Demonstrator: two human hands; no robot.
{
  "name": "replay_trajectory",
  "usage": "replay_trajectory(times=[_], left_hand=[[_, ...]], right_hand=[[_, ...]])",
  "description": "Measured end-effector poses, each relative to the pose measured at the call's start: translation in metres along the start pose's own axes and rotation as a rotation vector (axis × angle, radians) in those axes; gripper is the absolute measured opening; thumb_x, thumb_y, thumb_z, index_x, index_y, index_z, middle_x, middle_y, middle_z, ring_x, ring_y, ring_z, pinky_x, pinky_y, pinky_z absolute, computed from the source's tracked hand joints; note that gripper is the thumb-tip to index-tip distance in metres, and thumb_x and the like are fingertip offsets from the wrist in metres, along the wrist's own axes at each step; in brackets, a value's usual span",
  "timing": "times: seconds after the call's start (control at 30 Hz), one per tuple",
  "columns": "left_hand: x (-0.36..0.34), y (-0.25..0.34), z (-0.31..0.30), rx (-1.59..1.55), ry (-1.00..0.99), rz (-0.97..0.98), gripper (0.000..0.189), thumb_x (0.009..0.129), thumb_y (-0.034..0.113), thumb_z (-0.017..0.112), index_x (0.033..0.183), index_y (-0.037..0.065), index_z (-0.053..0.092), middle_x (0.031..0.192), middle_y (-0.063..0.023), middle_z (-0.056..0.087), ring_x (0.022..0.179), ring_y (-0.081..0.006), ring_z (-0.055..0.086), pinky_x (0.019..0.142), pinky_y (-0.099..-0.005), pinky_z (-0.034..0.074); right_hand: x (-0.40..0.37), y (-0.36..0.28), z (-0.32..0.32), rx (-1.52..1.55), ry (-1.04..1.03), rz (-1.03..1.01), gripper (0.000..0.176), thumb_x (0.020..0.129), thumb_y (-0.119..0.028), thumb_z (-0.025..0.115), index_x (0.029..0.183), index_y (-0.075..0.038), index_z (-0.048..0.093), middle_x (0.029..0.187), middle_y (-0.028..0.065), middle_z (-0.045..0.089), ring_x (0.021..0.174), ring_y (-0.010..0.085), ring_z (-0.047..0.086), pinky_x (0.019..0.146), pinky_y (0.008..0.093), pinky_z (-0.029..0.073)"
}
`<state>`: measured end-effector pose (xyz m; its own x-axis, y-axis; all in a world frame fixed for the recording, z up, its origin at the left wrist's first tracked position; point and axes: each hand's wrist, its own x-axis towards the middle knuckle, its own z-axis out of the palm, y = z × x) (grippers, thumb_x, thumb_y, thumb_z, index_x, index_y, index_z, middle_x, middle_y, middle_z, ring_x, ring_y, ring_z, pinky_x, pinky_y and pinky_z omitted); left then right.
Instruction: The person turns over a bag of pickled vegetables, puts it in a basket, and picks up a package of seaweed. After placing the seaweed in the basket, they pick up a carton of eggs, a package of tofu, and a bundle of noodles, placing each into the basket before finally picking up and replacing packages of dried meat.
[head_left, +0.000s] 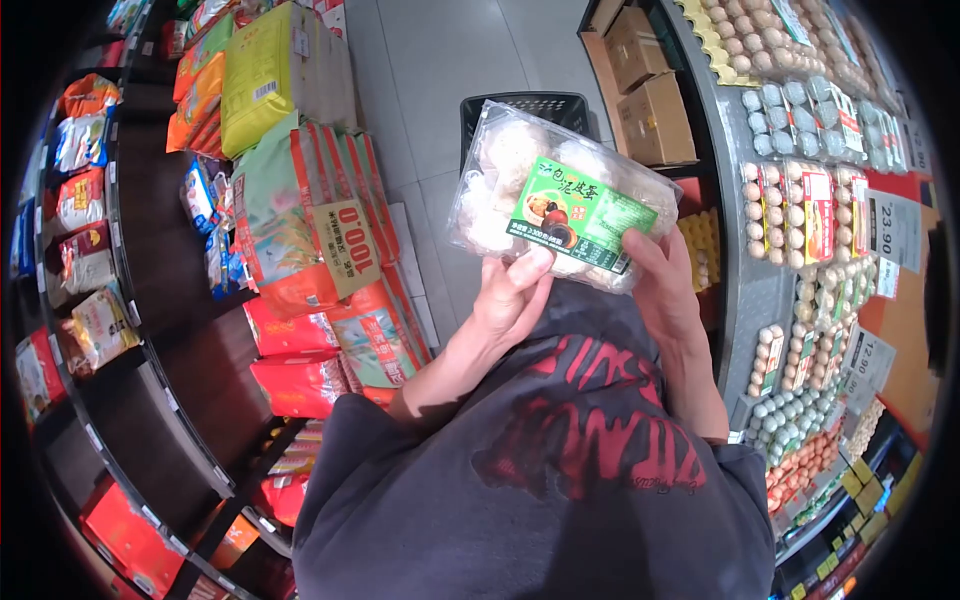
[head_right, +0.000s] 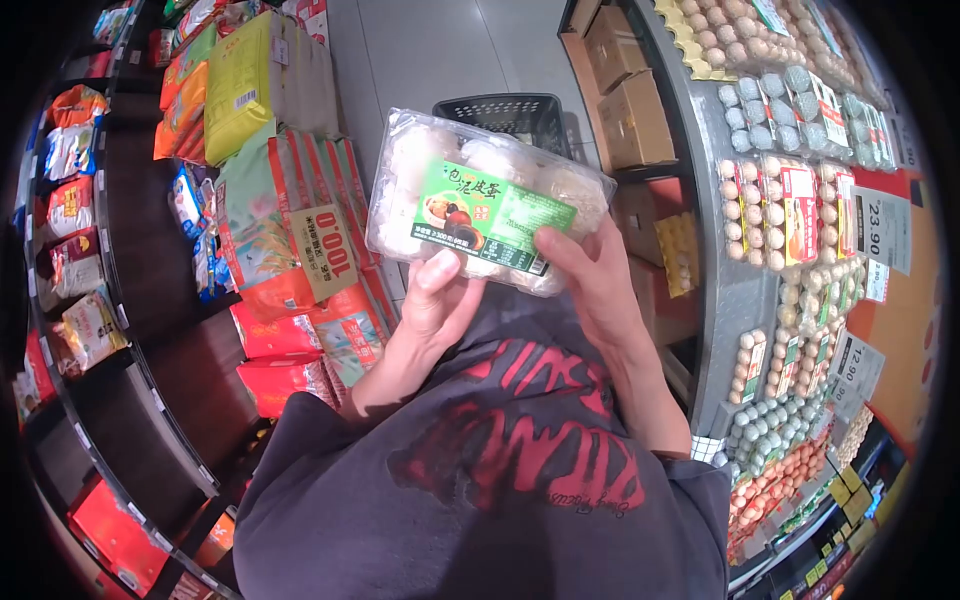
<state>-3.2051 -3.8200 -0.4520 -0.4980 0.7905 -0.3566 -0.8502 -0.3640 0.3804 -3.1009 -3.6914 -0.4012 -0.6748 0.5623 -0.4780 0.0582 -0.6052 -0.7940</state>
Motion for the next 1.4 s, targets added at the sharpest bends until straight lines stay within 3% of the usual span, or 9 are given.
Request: replay_trajectory(times=[0.3,0.37,0.5,0.63,0.8,1.03,1.17,1.23,1.4], left_hand=[[0.015,0.017,-0.035,-0.027,-0.041,-0.037,0.074,0.079,0.019,0.072,0.141,0.000,0.037,0.135,-0.0131,0.051,0.127,-0.0265,0.049,0.110,-0.0443,0.036],[0.021,0.020,-0.048,-0.138,-0.071,-0.133,0.074,0.080,0.007,0.071,0.143,0.002,0.033,0.137,-0.0104,0.049,0.130,-0.0242,0.046,0.111,-0.0413,0.036],[0.035,0.021,-0.066,-0.165,-0.043,-0.208,0.067,0.086,0.000,0.063,0.145,0.004,0.031,0.140,-0.0098,0.047,0.132,-0.0242,0.045,0.110,-0.0422,0.038],[0.043,0.025,-0.077,-0.225,-0.055,-0.363,0.070,0.085,0.000,0.066,0.145,0.005,0.030,0.141,-0.0099,0.046,0.132,-0.0247,0.044,0.109,-0.0437,0.038],[0.050,0.031,-0.087,-0.078,-0.109,-0.378,0.069,0.088,0.011,0.065,0.146,0.004,0.028,0.140,-0.0123,0.046,0.130,-0.0288,0.046,0.109,-0.0472,0.038],[0.051,0.028,-0.084,-0.175,-0.086,-0.414,0.075,0.083,0.003,0.071,0.146,0.004,0.029,0.141,-0.0109,0.046,0.132,-0.0261,0.044,0.110,-0.0447,0.037],[0.050,0.025,-0.094,-0.106,-0.083,-0.337,0.069,0.084,0.014,0.071,0.142,0.004,0.036,0.138,-0.0087,0.049,0.129,-0.0250,0.047,0.110,-0.0447,0.037],[0.050,0.028,-0.090,0.010,-0.077,-0.340,0.069,0.081,0.025,0.076,0.138,0.005,0.043,0.137,-0.0072,0.052,0.127,-0.0244,0.048,0.112,-0.0454,0.033],[0.050,0.032,-0.089,0.162,-0.098,-0.354,0.068,0.078,0.022,0.071,0.138,0.003,0.044,0.136,-0.0096,0.052,0.129,-0.0253,0.047,0.115,-0.0461,0.030]], right_hand=[[0.010,0.025,0.025,-0.033,0.103,0.034,0.061,0.083,-0.015,0.076,0.134,0.000,0.045,0.126,0.0086,0.059,0.115,0.0167,0.057,0.100,0.0334,0.044],[0.015,0.032,0.031,-0.009,0.157,0.037,0.058,0.083,-0.014,0.075,0.132,0.001,0.048,0.123,0.0086,0.061,0.112,0.0162,0.059,0.098,0.0325,0.045],[0.027,0.048,0.035,0.052,0.240,0.052,0.056,0.083,-0.013,0.074,0.131,0.001,0.049,0.121,0.0090,0.062,0.110,0.0162,0.060,0.096,0.0319,0.047],[0.031,0.055,0.036,0.065,0.337,0.055,0.053,0.084,-0.011,0.073,0.129,0.003,0.050,0.119,0.0096,0.063,0.108,0.0165,0.061,0.093,0.0322,0.048],[0.033,0.059,0.042,0.081,0.387,0.008,0.052,0.083,-0.011,0.074,0.127,0.003,0.051,0.116,0.0097,0.064,0.107,0.0163,0.061,0.093,0.0319,0.047],[0.026,0.057,0.034,0.097,0.400,-0.065,0.050,0.090,-0.019,0.068,0.131,0.001,0.048,0.121,0.0086,0.061,0.110,0.0147,0.058,0.096,0.0310,0.044],[0.026,0.055,0.033,0.129,0.347,-0.082,0.047,0.094,-0.025,0.063,0.131,0.000,0.048,0.122,0.0077,0.060,0.111,0.0154,0.058,0.098,0.0315,0.044],[0.026,0.058,0.028,0.054,0.301,-0.057,0.047,0.094,-0.023,0.064,0.132,0.000,0.047,0.124,0.0078,0.059,0.113,0.0155,0.057,0.098,0.0324,0.044],[0.024,0.062,0.026,0.079,0.283,-0.145,0.061,0.081,-0.013,0.079,0.131,0.000,0.045,0.124,0.0083,0.059,0.114,0.0173,0.057,0.100,0.0350,0.045]])
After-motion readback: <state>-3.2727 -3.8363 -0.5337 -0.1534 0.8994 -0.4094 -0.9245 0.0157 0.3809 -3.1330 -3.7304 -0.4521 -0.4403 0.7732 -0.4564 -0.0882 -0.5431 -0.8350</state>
